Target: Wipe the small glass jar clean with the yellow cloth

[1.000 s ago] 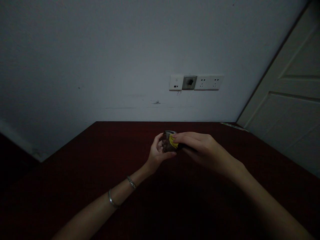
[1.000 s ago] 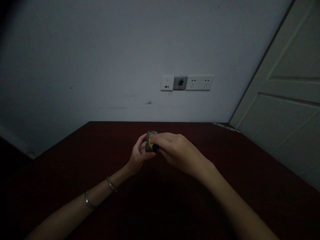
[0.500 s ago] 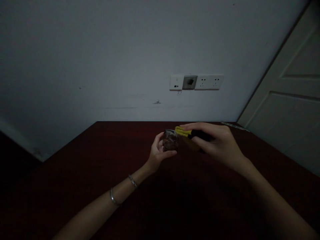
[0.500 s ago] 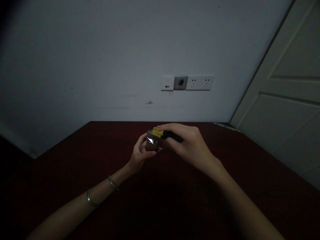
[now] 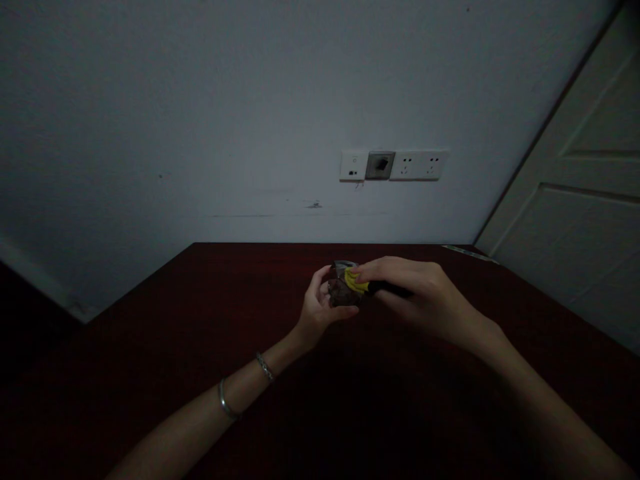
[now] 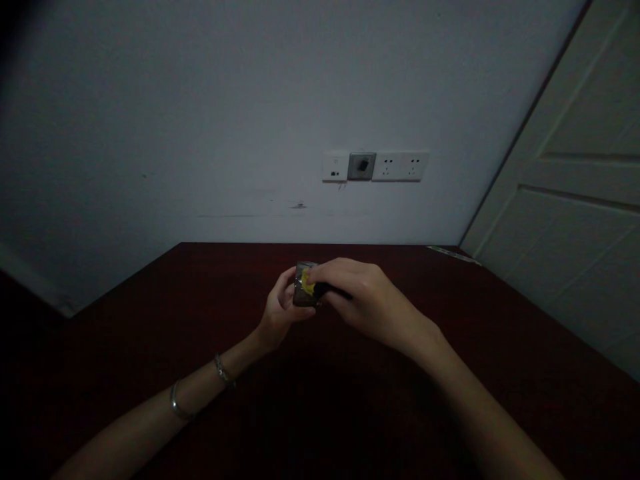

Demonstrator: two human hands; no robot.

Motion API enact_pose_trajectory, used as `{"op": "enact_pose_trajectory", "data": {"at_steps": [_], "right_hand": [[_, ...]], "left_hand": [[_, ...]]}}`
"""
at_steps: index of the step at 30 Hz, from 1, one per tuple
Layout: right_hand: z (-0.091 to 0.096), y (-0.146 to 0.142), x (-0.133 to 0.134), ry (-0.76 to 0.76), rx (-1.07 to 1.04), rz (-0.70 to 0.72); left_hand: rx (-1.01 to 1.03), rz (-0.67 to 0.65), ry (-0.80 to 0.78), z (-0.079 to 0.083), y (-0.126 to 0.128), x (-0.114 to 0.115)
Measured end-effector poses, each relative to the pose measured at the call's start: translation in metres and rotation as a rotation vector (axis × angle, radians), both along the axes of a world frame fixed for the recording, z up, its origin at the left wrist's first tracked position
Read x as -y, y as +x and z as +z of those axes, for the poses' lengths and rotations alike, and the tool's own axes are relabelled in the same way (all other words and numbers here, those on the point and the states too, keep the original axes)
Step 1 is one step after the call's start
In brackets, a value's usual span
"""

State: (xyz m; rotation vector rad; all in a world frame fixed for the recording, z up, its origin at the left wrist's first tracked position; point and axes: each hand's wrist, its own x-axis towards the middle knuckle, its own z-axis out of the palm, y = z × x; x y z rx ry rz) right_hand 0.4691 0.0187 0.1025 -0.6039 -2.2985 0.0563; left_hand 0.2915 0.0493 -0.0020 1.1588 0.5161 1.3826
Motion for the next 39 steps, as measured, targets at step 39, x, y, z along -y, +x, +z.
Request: {"op": "enact_pose_trajectory", "data": {"at_steps": [39], "right_hand": [[0.000, 0.000, -0.001, 0.104, -0.016, -0.051]], "left_hand": [[-0.042, 0.012, -0.035, 0.001, 0.004, 0.002]]}}
